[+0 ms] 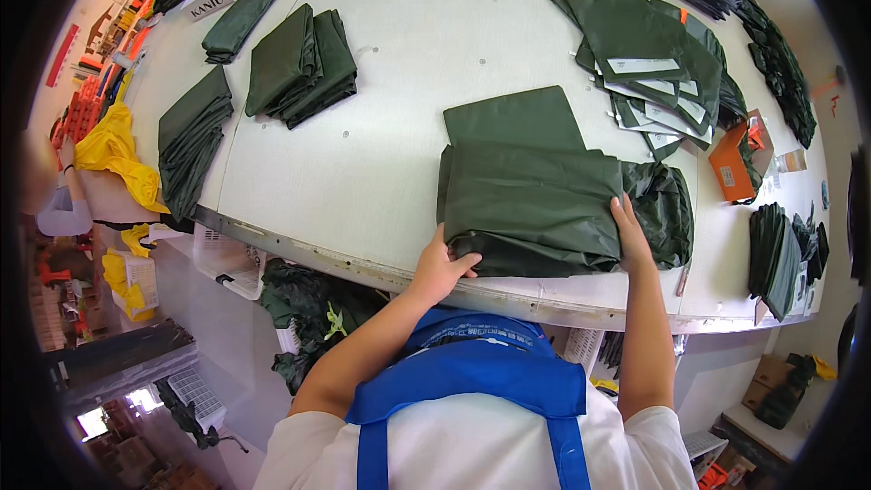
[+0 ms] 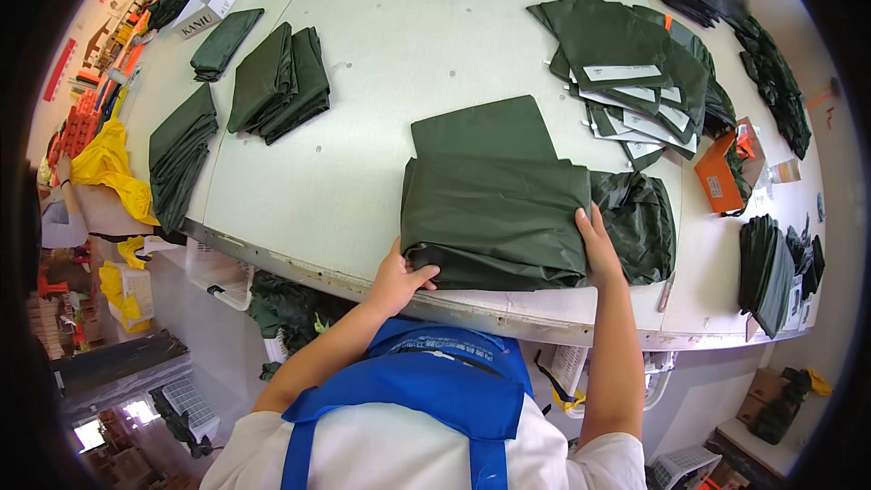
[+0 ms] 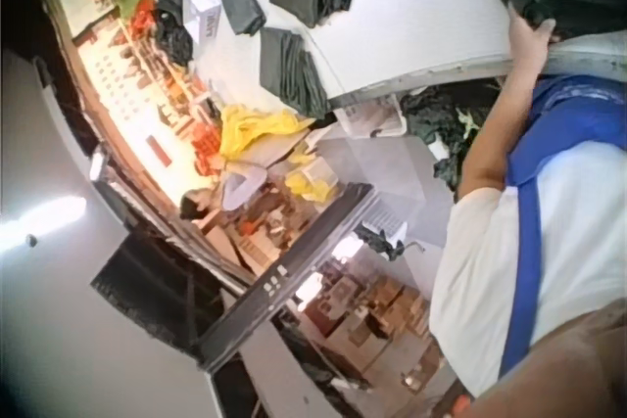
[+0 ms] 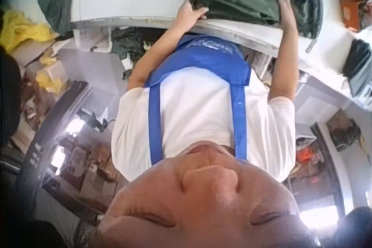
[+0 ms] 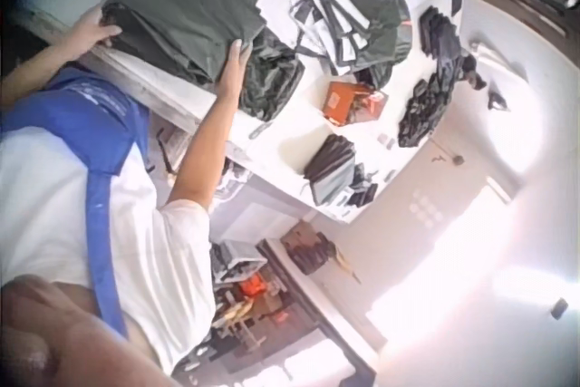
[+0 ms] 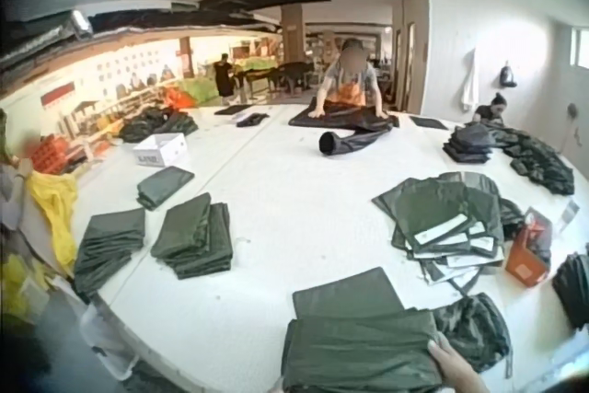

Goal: The person folds a green jacket on a table, aligns edges, and places it into a plastic bag. The person repeats this process with another jacket, folding and bagging each item individually.

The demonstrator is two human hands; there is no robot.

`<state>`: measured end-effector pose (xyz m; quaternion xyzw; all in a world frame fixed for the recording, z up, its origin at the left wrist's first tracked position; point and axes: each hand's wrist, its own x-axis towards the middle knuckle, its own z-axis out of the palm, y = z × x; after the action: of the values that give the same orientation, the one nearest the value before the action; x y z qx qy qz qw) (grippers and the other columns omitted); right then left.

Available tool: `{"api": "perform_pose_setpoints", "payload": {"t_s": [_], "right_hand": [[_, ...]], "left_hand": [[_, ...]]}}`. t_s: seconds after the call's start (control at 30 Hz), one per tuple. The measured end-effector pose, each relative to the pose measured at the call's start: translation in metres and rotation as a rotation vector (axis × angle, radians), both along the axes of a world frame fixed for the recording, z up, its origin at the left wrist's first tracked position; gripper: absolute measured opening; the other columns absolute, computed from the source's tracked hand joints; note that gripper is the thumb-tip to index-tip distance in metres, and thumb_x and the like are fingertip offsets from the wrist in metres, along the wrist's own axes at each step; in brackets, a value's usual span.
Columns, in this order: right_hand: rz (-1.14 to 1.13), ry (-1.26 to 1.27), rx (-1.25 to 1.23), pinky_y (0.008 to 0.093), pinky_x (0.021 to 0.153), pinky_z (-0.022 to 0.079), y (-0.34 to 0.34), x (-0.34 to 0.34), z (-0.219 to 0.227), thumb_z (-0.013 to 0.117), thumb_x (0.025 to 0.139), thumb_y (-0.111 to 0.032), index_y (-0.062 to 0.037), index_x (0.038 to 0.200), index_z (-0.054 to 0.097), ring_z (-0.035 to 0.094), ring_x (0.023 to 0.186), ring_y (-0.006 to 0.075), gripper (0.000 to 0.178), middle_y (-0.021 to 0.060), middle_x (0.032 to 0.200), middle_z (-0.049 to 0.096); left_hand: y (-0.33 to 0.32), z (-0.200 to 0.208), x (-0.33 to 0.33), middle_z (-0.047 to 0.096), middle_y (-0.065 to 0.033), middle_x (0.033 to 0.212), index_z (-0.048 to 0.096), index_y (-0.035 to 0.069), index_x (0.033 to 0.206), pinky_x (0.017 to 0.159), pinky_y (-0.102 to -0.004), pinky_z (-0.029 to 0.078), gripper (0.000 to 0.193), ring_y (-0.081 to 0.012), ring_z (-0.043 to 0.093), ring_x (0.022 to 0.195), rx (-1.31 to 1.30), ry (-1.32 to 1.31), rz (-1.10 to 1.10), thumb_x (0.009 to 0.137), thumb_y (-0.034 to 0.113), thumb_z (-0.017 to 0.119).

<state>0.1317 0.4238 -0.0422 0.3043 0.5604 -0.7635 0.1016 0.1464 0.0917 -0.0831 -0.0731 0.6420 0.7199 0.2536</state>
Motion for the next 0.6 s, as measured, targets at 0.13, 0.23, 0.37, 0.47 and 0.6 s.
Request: {"api": "perform_pose_setpoints", "payload": {"t_s": [0.13,0.23,0.37,0.47,0.6], "right_hand": [[0.222,0.126,0.181,0.0316,0.103,0.036,-0.004,0.011,-0.003,0.07,0.079,-0.004,-0.0042,0.147,0.023,0.045,0.122,0.0208,0.082,0.0135,0.136,0.045],[0.233,0.15,0.262,0.0312,0.104,0.035,0.001,0.014,-0.014,0.07,0.08,-0.005,-0.0031,0.146,0.025,0.045,0.122,0.0207,0.08,0.0132,0.135,0.046],[0.281,0.154,0.336,0.03,0.104,0.034,0.003,0.014,-0.016,0.07,0.081,-0.008,-0.0035,0.148,0.023,0.045,0.122,0.0207,0.082,0.0137,0.137,0.046],[0.311,0.104,0.364,0.0304,0.104,0.035,-0.002,0.007,-0.019,0.071,0.081,-0.013,-0.0066,0.149,0.021,0.046,0.123,0.0218,0.085,0.0164,0.136,0.047],[0.438,0.111,0.677,0.0324,0.101,0.037,-0.003,0.011,-0.033,0.073,0.08,-0.018,-0.0059,0.147,0.026,0.049,0.119,0.0273,0.082,0.0193,0.131,0.051]], "left_hand": [[-0.002,-0.002,0.012,0.061,-0.0049,0.074,0.055,0.0,0.112,0.048,-0.0255,0.051,0.032,-0.0124,0.059,0.056,-0.147,-0.114,0.094,0.085,0.01,0.067],[-0.024,0.015,0.008,0.059,-0.0058,0.075,0.052,0.001,0.112,0.046,-0.0234,0.047,0.035,-0.0118,0.059,0.057,-0.222,-0.127,-0.213,0.085,0.015,0.068],[-0.031,0.048,-0.024,0.049,-0.0169,0.124,0.049,0.003,0.123,0.098,-0.0408,0.04,0.041,-0.0279,0.049,0.116,-0.505,0.827,-0.109,0.09,0.027,0.056],[0.018,0.047,-0.042,0.028,-0.0155,0.151,0.042,0.028,0.14,0.109,-0.0607,0.016,0.052,-0.0455,0.024,0.136,-0.787,1.117,-0.54,0.091,0.04,0.053],[0.016,-0.004,-0.037,0.014,-0.0143,0.155,0.043,0.038,0.138,0.111,-0.0632,0.009,0.067,-0.0462,0.009,0.14,-0.971,1.111,-0.722,0.078,0.051,0.068]]}}
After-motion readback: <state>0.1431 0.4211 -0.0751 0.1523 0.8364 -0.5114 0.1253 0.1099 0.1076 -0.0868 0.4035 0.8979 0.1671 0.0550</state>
